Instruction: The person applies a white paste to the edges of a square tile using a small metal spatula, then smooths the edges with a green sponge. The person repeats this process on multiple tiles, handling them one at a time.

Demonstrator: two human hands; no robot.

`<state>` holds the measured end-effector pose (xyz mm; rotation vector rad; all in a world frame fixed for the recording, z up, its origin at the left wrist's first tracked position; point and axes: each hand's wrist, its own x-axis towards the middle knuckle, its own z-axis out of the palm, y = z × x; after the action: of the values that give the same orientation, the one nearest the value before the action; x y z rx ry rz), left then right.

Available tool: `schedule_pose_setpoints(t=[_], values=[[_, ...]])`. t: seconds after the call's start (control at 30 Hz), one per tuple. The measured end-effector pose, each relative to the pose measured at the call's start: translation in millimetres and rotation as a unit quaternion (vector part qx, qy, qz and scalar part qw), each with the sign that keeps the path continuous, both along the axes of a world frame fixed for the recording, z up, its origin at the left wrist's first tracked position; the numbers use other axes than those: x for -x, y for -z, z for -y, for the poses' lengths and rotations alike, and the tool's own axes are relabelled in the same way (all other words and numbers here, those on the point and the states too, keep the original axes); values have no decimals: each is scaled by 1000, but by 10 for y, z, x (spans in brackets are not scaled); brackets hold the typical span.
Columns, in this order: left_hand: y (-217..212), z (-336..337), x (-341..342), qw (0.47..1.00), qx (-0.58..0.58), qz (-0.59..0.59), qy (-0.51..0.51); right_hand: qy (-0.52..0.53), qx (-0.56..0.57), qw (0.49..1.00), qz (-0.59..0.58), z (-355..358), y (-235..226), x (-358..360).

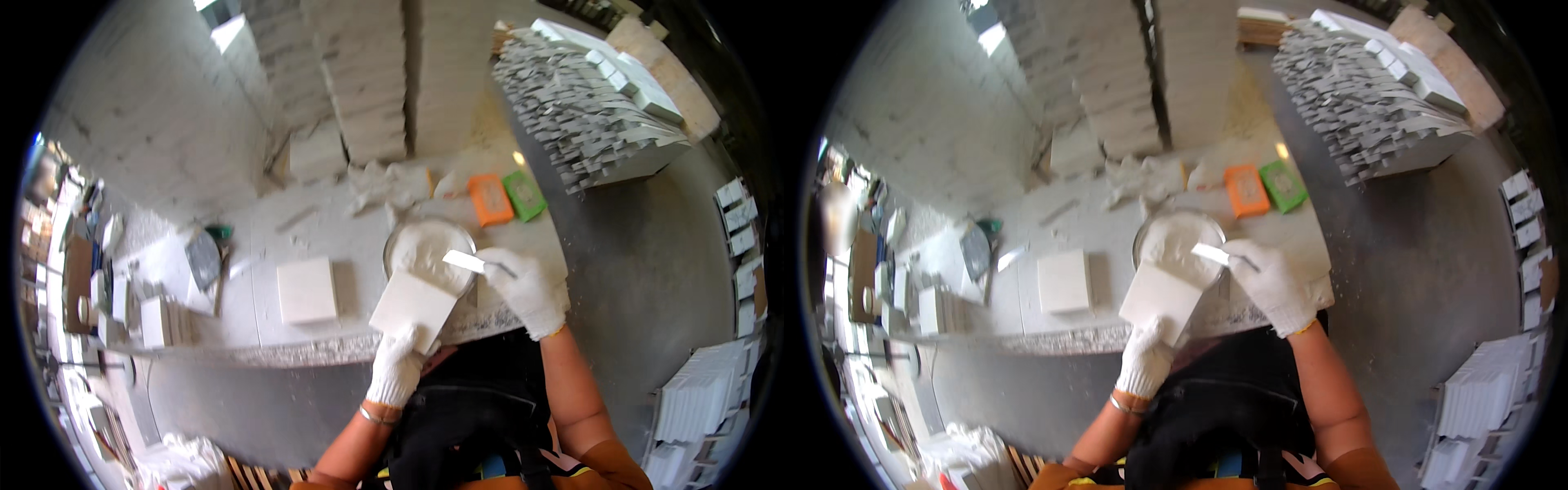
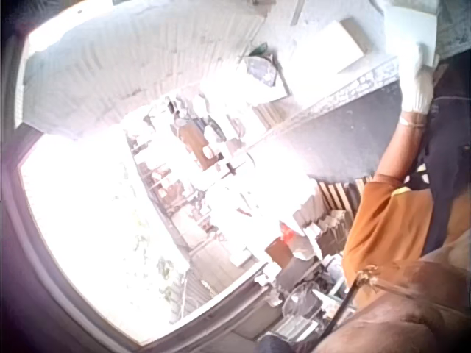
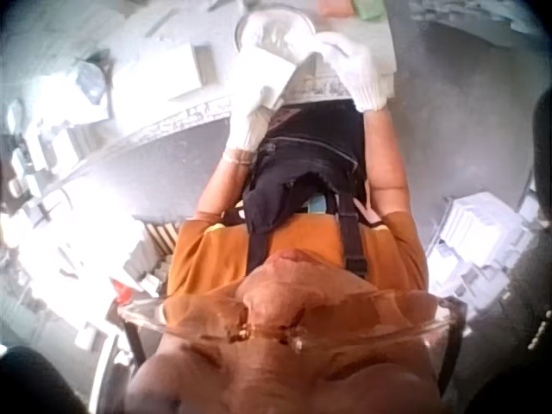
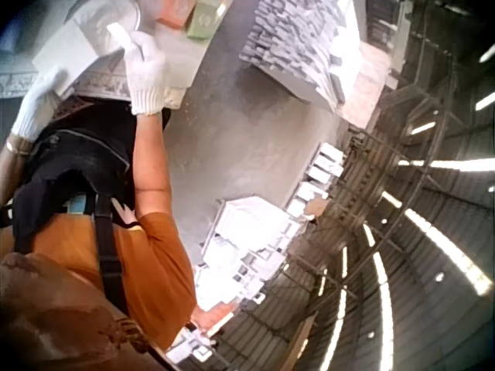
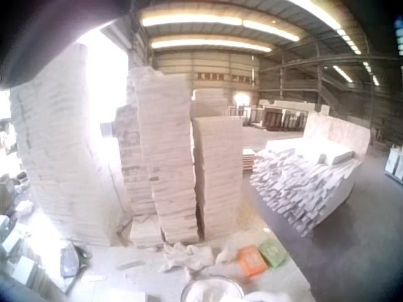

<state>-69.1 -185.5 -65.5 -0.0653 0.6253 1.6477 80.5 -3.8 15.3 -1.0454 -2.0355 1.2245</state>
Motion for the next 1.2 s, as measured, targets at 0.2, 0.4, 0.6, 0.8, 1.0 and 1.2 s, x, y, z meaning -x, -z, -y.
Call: schedule_pose_setpoints(t=[0.2,0.4,0.6,0.8,1.0,1.2], values=[[171,97,29,999,41,-33,-11,-66,-161,968,182,-264,105,252],[187,44,-17,997,59,-48,-20,93,-254,942,201,-629,-202,198],[187,73,-6,998,37,-43,-26,88,-288,932,202,-1027,62,451],[121,62,-39,994,64,-73,-45,50,-280,942,179,-1225,317,698],[127,72,-54,993,73,-77,-51,13,-326,928,183,-1321,408,853],[191,79,-41,993,72,-73,-50,42,-355,915,186,-1352,478,942]])
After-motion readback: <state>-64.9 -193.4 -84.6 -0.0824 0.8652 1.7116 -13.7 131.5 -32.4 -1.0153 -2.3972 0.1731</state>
